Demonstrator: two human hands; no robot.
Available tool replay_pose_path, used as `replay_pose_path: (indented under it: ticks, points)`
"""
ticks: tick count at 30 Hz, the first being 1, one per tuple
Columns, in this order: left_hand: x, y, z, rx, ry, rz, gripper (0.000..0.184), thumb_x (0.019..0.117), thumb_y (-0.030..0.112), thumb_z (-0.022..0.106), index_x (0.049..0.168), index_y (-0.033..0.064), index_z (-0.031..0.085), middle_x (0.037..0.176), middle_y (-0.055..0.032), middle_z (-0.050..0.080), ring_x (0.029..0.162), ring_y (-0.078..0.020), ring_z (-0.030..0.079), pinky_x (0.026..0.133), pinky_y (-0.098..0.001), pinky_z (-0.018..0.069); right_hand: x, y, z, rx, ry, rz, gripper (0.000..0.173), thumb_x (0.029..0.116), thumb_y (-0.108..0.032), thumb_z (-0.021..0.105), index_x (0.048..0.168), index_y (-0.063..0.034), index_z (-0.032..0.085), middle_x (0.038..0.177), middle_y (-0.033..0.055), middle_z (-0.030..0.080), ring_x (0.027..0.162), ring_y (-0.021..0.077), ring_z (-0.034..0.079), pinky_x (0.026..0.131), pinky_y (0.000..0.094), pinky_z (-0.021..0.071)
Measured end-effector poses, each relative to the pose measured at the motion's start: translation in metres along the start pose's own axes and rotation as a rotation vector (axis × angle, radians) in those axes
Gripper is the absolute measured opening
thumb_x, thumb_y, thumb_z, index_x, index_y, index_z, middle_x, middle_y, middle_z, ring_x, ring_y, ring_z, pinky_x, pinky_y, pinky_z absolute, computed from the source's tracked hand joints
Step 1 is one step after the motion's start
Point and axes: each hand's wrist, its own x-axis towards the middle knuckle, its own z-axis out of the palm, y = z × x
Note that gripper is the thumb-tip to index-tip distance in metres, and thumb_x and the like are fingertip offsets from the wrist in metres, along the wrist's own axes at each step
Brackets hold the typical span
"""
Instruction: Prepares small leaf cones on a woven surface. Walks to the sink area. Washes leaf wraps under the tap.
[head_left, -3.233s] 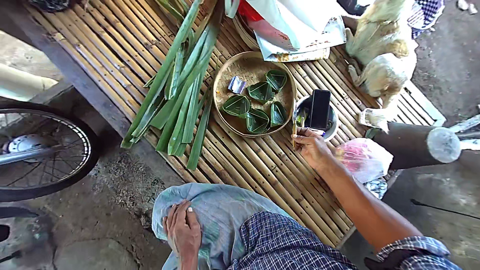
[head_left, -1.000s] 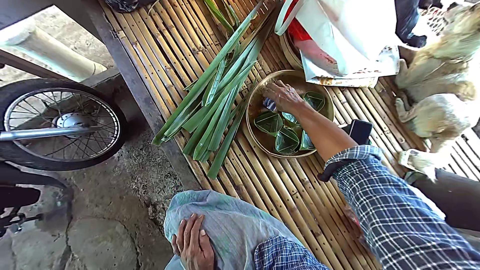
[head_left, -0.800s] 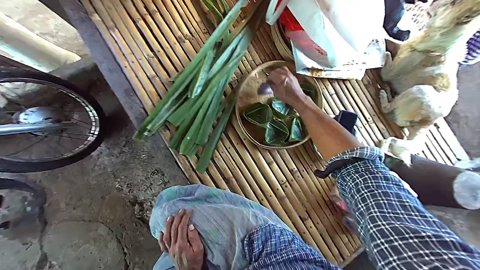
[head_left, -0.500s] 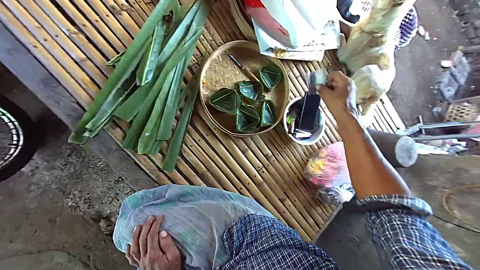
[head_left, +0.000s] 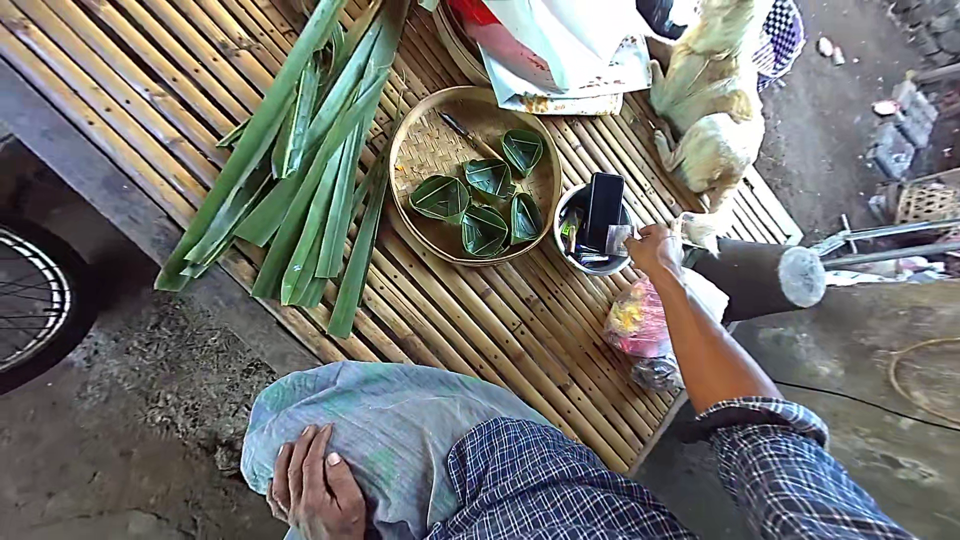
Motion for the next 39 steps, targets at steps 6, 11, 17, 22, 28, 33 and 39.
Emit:
replay_pose_path:
  ticks: [6,11,17,22,28,33,39]
  points:
    - [-0.005,-0.002,0.008,0.001,0.052,-0.024,0.051,0.105,0.033,0.029,0.133,0.0132,0.067,0.145,-0.0116,0.059,0.146,-0.0349,0.039,0.121,-0.0552,0.0197,-0.065,-0.071,-0.007,0.222,-0.148,-0.356,0.033,0.1061,-0.025,0.054,0.132,-0.0043,0.06,0.114,0.0163,0.071,0.091,0.0293,0.073,0.08,0.052,0.0612]
    - [-0.001,0.0,0.007,0.0,0.065,-0.011,0.051,0.1043,0.033,0.03,0.131,0.012,0.068,0.143,-0.0119,0.06,0.144,-0.037,0.041,0.121,-0.0566,0.0209,-0.144,-0.134,0.092,0.945,-0.654,0.134,0.037,0.1101,-0.027,0.049,0.136,-0.0015,0.042,0.102,0.0187,0.068,0.07,0.0249,0.07,0.063,0.0375,0.0613]
    - [-0.014,0.005,0.002,-0.04,0.052,-0.031,0.052,0.1054,0.032,0.029,0.133,0.0089,0.066,0.145,-0.015,0.058,0.145,-0.039,0.04,0.122,-0.0567,0.0213,-0.143,-0.162,0.139,1.161,-0.435,0.423,0.059,0.1101,-0.038,0.047,0.152,-0.0057,0.02,0.103,0.0265,0.063,0.064,0.0304,0.07,0.058,0.041,0.062]
    - [-0.019,0.007,0.005,-0.046,0.11,-0.037,0.053,0.1055,0.033,0.028,0.133,0.0083,0.066,0.145,-0.0155,0.058,0.145,-0.04,0.041,0.121,-0.0581,0.0226,-0.145,-0.166,0.138,1.188,-0.381,0.377,0.058,0.1084,-0.022,0.046,0.155,-0.009,0.014,0.119,0.0296,0.056,0.067,0.0325,0.072,0.059,0.0427,0.0644]
    - [-0.022,0.009,-0.003,-0.077,0.086,-0.064,0.051,0.1051,0.032,0.03,0.134,0.0099,0.066,0.146,-0.0137,0.057,0.146,-0.0399,0.039,0.121,-0.06,0.023,-0.213,-0.138,0.145,1.198,-0.514,0.334,0.049,0.1099,-0.019,0.044,0.152,-0.004,0.024,0.114,0.0293,0.062,0.073,0.0339,0.073,0.063,0.0435,0.0651]
    - [-0.003,0.025,-0.012,-0.01,0.003,-0.143,0.044,0.1029,0.03,0.038,0.128,0.0126,0.07,0.142,-0.0108,0.062,0.142,-0.0423,0.043,0.113,-0.0688,0.0285,-0.282,-0.099,0.159,1.188,-0.615,0.446,0.048,0.1099,-0.015,0.045,0.15,0.0001,0.023,0.117,0.0306,0.062,0.073,0.0334,0.074,0.065,0.0423,0.066]
    - [0.054,0.094,-0.018,-0.112,-0.249,-0.069,0.031,0.0996,0.017,0.057,0.127,0.01,0.07,0.13,-0.0099,0.069,0.125,-0.028,0.062,0.111,-0.054,0.0433,-0.287,-0.054,0.128,0.758,-1.029,0.346,0.035,0.1029,-0.006,0.05,0.135,0.0066,0.046,0.112,0.0221,0.068,0.091,0.0263,0.073,0.08,0.0381,0.0621]
